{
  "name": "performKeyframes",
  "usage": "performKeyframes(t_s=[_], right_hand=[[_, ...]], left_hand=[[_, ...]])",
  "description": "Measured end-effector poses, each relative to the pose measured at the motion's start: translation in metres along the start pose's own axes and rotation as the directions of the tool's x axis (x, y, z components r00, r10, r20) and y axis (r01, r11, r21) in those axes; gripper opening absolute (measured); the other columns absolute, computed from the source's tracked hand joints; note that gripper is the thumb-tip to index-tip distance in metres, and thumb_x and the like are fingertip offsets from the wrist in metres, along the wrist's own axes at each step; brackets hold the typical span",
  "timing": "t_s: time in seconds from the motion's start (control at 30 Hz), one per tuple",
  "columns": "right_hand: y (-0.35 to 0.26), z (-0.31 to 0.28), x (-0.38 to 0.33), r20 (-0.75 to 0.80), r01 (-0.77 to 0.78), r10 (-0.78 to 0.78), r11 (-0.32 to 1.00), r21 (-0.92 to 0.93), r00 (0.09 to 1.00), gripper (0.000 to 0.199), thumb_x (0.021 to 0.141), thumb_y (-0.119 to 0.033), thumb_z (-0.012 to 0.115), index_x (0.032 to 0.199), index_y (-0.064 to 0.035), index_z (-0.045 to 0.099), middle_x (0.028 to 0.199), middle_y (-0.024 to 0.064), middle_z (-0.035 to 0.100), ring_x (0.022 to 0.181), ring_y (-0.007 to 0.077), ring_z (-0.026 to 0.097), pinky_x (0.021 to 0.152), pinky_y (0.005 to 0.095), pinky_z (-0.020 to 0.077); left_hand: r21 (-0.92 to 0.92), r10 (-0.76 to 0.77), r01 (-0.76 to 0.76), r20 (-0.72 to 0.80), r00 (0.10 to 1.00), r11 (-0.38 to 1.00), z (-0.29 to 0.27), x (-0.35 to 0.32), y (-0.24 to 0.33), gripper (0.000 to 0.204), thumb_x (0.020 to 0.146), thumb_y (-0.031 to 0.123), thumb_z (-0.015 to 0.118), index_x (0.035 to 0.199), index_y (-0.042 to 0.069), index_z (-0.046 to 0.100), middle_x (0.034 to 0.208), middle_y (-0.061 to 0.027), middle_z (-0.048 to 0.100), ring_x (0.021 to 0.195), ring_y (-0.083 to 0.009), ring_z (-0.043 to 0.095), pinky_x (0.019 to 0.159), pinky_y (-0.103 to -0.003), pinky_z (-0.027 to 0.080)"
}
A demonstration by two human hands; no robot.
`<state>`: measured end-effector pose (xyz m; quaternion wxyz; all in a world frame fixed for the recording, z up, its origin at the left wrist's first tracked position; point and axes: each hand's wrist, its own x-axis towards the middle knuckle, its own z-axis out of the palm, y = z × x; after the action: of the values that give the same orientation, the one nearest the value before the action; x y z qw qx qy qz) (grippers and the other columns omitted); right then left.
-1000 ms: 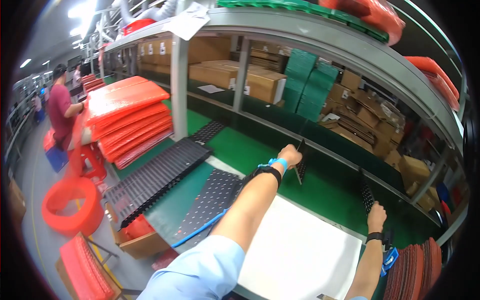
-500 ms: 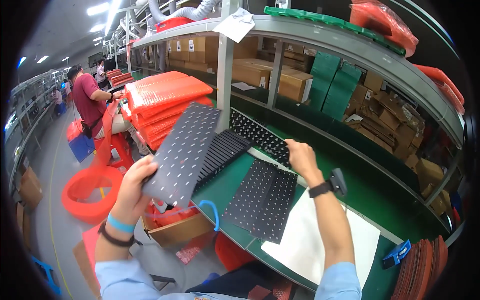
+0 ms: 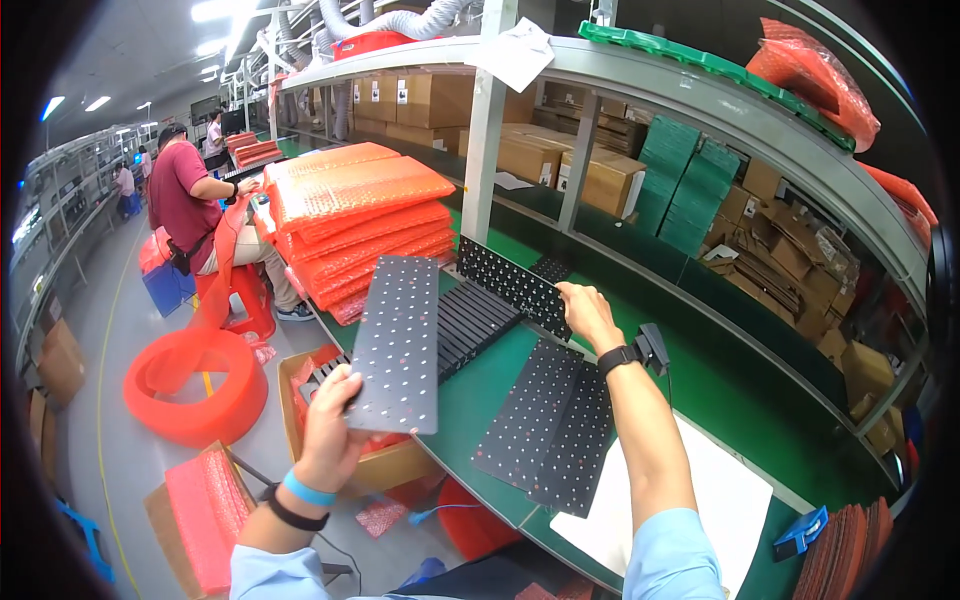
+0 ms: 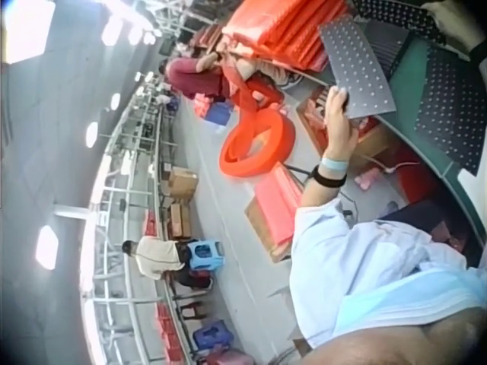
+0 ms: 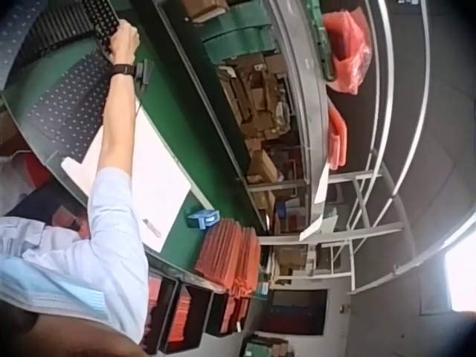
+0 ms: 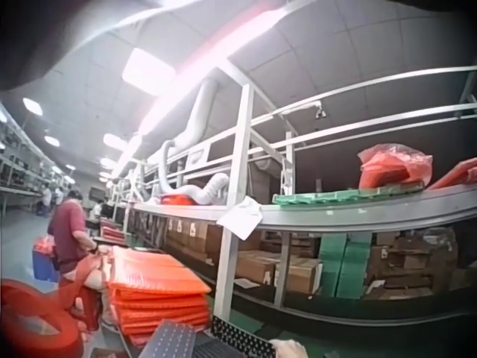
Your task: The person wraps circuit boards in bubble wrap, securing the ends with tape, and then wraps the entire stack in more bubble wrap. They repeat this process for several boards, taping each one before setting the bundle aside.
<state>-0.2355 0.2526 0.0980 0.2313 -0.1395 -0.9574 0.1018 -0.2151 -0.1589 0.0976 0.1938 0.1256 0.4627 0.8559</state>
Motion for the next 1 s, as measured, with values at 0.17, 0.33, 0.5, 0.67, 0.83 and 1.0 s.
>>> performKeyframes(t_s=[0.17, 0.33, 0.5, 0.67, 0.83, 1.0], right_hand=[[-0.03, -0.007, -0.015, -0.505, 0.238, -0.336, 0.939, -0.25, 0.795, 0.024, 0.096, -0.02, 0.054, 0.107, -0.003, 0.068, 0.092, 0.015, 0.072, 0.081, 0.0321, 0.069, 0.067, 0.0398, 0.0528], [-0.086, -0.014, -0.036, 0.286, -0.243, 0.033, 0.628, 0.74, 0.958, 0.03, 0.088, -0.027, 0.066, 0.1, 0.0003, 0.07, 0.082, 0.0071, 0.072, 0.073, 0.0189, 0.068, 0.066, 0.0349, 0.0523], [-0.042, -0.012, 0.006, 0.013, -0.064, 0.073, 0.753, 0.655, 0.997, 0.022, 0.086, -0.017, 0.068, 0.103, -0.0042, 0.071, 0.083, 0.0099, 0.073, 0.073, 0.021, 0.069, 0.07, 0.0349, 0.0542], [-0.073, -0.016, 0.004, -0.288, -0.016, 0.049, 0.993, 0.113, 0.956, 0.014, 0.084, -0.009, 0.065, 0.096, -0.0057, 0.07, 0.085, 0.0129, 0.072, 0.077, 0.0304, 0.07, 0.071, 0.0405, 0.0545], [-0.058, 0.026, 0.013, -0.21, 0.071, -0.084, 0.995, -0.065, 0.974, 0.017, 0.084, -0.006, 0.063, 0.099, -0.0101, 0.072, 0.095, 0.0121, 0.071, 0.088, 0.0347, 0.068, 0.075, 0.0456, 0.0537], [-0.053, 0.03, 0.021, -0.131, 0.096, -0.123, 0.976, -0.194, 0.984, 0.014, 0.085, -0.007, 0.062, 0.095, -0.0106, 0.071, 0.087, 0.012, 0.07, 0.087, 0.0336, 0.068, 0.073, 0.0463, 0.053]], left_hand=[[-0.107, 0.078, -0.072, 0.049, 0.996, 0.992, 0.033, 0.046, -0.061, 0.015, 0.101, 0.022, 0.048, 0.102, 0.007, 0.05, 0.085, -0.0071, 0.063, 0.068, -0.0164, 0.064, 0.053, -0.028, 0.051], [-0.184, 0.12, -0.119, -0.002, 0.993, 0.976, 0.075, 0.069, -0.105, 0.016, 0.103, 0.024, 0.049, 0.11, 0.011, 0.052, 0.096, -0.0056, 0.061, 0.08, -0.0178, 0.063, 0.067, -0.034, 0.054], [-0.047, 0.002, 0.002, 0.085, 0.996, 0.999, 0.095, 0.077, -0.116, 0.028, 0.099, 0.02, 0.057, 0.124, 0.009, 0.05, 0.111, -0.0068, 0.055, 0.091, -0.0178, 0.062, 0.077, -0.035, 0.055], [0.52, 0.25, -0.342, 0.239, 0.938, 0.783, 0.035, 0.048, -0.132, 0.045, 0.089, 0.005, 0.064, 0.131, 0.005, 0.047, 0.121, -0.0097, 0.049, 0.098, -0.018, 0.061, 0.083, -0.034, 0.053], [0.622, 0.416, -0.508, 0.301, 0.858, 0.596, 0.016, 0.03, -0.142, 0.035, 0.081, 0.0, 0.062, 0.115, 0.003, 0.058, 0.113, -0.0133, 0.054, 0.091, -0.0225, 0.063, 0.077, -0.033, 0.052], [0.663, 0.431, -0.535, 0.335, 0.838, 0.524, 0.022, 0.025, -0.143, 0.03, 0.08, -0.008, 0.058, 0.109, 0.0, 0.059, 0.108, -0.013, 0.054, 0.088, -0.0204, 0.062, 0.079, -0.031, 0.051]])
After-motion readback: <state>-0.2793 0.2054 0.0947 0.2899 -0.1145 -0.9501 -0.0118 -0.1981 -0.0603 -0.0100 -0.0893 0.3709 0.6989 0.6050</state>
